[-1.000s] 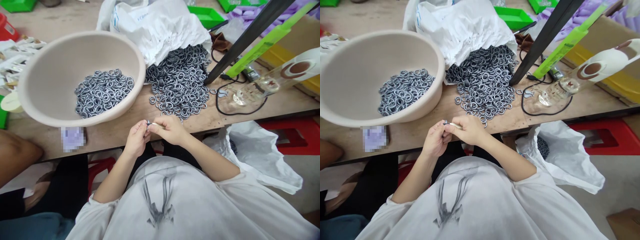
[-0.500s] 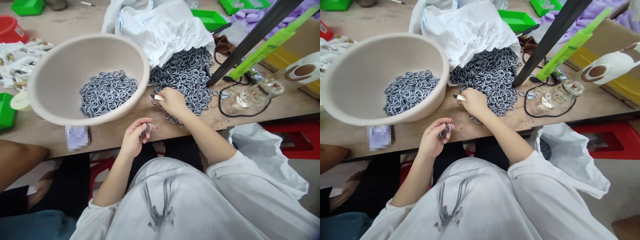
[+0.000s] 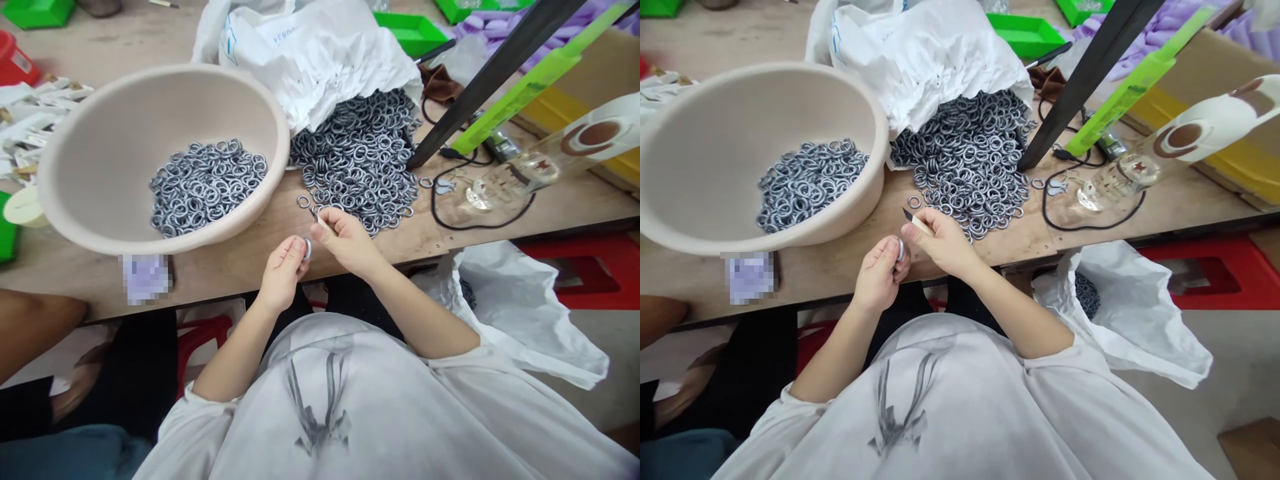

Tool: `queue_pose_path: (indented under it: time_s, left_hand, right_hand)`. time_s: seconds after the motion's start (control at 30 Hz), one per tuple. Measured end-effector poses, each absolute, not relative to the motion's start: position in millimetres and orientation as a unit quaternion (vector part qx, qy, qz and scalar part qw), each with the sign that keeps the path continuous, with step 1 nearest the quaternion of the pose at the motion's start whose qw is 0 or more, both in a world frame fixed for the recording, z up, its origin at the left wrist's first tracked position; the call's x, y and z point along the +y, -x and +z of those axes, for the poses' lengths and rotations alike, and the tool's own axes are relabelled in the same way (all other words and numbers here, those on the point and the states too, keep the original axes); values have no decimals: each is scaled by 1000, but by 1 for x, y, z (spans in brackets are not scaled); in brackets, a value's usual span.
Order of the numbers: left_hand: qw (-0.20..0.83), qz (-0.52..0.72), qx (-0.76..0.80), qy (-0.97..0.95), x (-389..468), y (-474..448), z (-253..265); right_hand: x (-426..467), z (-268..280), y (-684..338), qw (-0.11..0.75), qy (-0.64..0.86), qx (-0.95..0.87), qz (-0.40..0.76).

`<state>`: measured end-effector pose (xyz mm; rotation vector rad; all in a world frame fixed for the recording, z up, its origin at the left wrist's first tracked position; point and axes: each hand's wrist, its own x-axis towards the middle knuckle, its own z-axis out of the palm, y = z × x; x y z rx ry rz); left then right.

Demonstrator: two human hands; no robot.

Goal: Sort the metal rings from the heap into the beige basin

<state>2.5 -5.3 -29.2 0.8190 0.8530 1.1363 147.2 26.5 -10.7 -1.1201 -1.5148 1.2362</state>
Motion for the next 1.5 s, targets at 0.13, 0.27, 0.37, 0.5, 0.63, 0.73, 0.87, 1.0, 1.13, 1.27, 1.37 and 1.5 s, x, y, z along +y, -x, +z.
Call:
queue_pose_path:
  time_s: [0.13,0.27,0.37,0.5,0.63,0.73,0.87,1.0,1.13,1.27,1.37,1.5]
  left_hand:
    - [711,511,371,-311,-6,-1,-22]
    - [718,514,379,-277,-6,-3,-20]
    - [721,514,374,-277,-6,-3,-19]
    - [723,506,371,-288,-4,0,-21]
    - [729,496,366,-299,-7,7,-24]
    - [745,465,345,-331,-15,10,-24]
    - [747,449,352,-341,-21,17,-26]
    - [724,441,394,-354,-16,26,-30]
    - [707,458,421,-335,-10,31,-30]
    - [631,505,457,-372,-4,30,-31]
    - [513,486,500,-501,1,27,-31]
    - [441,420,479,-631,3,19,-29]
  right_hand:
    - [13,-4,-152,380,435,-727,371]
    - [2,-2,-152,342,419,-794,277]
    - [2,-2,-152,330,418,-810,245]
    - [2,-1,-150,313,427,-809,256]
    - [10,-5,-147,281,466,-791,281]
    - [30,-9,-149,250,559,-757,229]
    - [63,-9,-145,156,622,-760,107]
    - [89,-10,-132,61,600,-796,49]
    - [92,-9,-134,98,594,-794,88]
    - [67,-2,-153,203,524,-771,298]
    - [45,3,-163,207,464,-738,444]
    - [29,5,-162,235,451,-723,467]
